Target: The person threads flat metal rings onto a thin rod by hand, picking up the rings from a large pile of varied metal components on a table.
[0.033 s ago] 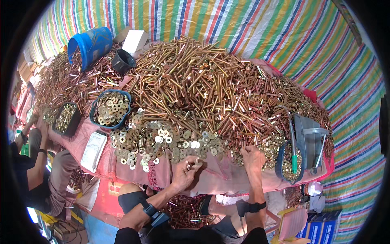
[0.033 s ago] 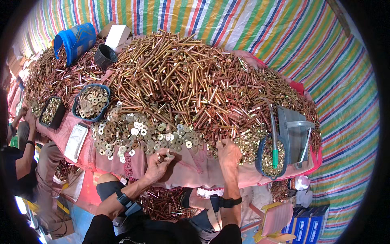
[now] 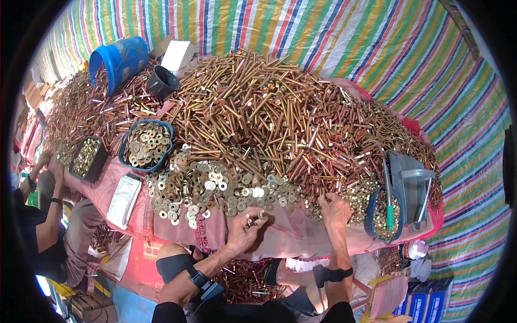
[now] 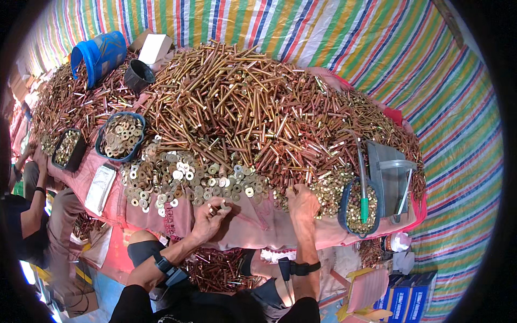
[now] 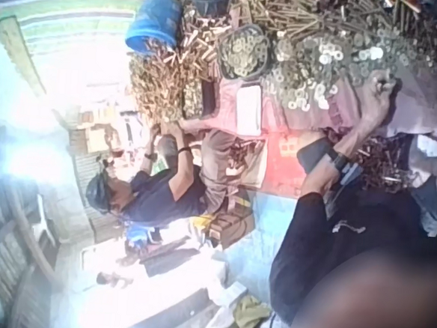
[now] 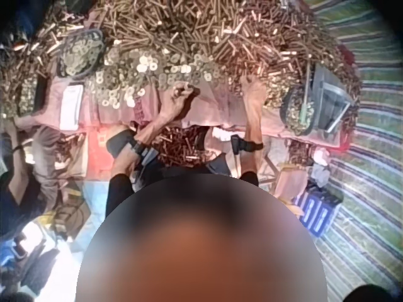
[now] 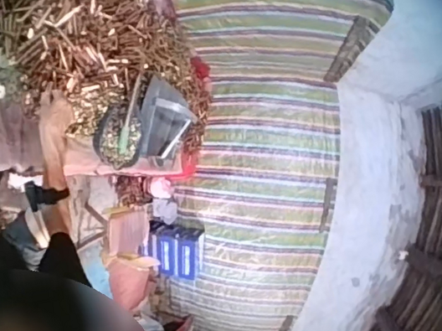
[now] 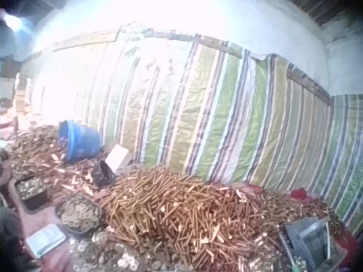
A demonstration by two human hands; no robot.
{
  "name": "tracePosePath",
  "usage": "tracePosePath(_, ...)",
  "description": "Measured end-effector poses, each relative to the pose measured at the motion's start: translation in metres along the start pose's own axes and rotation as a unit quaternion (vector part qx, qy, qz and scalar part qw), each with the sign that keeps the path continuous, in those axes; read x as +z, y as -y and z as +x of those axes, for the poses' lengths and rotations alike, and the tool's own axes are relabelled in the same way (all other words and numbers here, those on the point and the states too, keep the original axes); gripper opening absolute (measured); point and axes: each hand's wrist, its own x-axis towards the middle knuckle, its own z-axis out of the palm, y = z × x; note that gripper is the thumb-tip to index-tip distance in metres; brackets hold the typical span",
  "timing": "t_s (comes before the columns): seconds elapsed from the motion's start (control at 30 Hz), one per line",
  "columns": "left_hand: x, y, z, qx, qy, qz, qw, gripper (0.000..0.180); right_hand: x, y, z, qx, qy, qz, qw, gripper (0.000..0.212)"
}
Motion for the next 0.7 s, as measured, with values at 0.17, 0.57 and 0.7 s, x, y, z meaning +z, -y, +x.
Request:
tracePosePath(0.17,0.000,-0.001,0.004,0.075,-0.011,0.087,0.993,0.019,0.009,-0.002,0.003,0.004,0.016,-0.006,1.000,0.036)
tracePosePath(0.57,-0.003,-0.009,0.008,0.057,0.004,0.098,0.994,0.016,0.003,0.004,0.014,0.046,0.117,0.035,0.991,0.035)
tracePosePath(0.7,-0.001,-0.014,0.008,0.070,-0.003,0.114,0.991,0.018,0.001,0.011,0.005,0.029,0.161,0.334,0.928,0.023)
